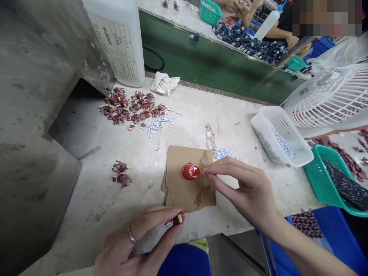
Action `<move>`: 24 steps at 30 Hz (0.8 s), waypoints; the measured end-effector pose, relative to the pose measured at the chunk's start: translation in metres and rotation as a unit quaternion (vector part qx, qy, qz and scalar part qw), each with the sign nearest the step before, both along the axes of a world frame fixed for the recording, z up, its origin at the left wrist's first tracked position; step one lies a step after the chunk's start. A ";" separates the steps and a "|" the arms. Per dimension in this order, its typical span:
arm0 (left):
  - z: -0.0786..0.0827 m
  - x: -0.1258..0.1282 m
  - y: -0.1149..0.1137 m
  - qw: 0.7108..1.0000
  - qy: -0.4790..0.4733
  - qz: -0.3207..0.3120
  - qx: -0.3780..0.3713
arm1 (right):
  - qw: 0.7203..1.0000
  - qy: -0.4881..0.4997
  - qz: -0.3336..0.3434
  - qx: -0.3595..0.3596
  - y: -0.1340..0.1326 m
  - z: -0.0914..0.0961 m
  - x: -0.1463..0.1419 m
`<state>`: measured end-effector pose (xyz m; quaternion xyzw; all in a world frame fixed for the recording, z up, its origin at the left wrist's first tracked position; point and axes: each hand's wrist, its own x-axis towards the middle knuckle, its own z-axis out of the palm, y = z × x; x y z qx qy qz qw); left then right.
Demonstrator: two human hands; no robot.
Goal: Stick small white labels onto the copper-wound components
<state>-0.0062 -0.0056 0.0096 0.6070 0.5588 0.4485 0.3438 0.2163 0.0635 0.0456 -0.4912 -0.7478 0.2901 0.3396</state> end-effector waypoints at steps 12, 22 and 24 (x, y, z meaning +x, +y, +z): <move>0.001 0.014 -0.001 1.000 -0.013 0.020 0.009 | 0.980 0.160 0.070 -0.091 -0.031 0.010 -0.025; 0.000 0.010 0.001 0.999 0.006 0.024 0.030 | 0.983 0.150 0.074 -0.078 -0.030 0.008 -0.028; 0.001 0.005 0.002 0.999 0.013 0.000 0.039 | 0.985 0.140 0.081 -0.060 -0.031 0.007 -0.029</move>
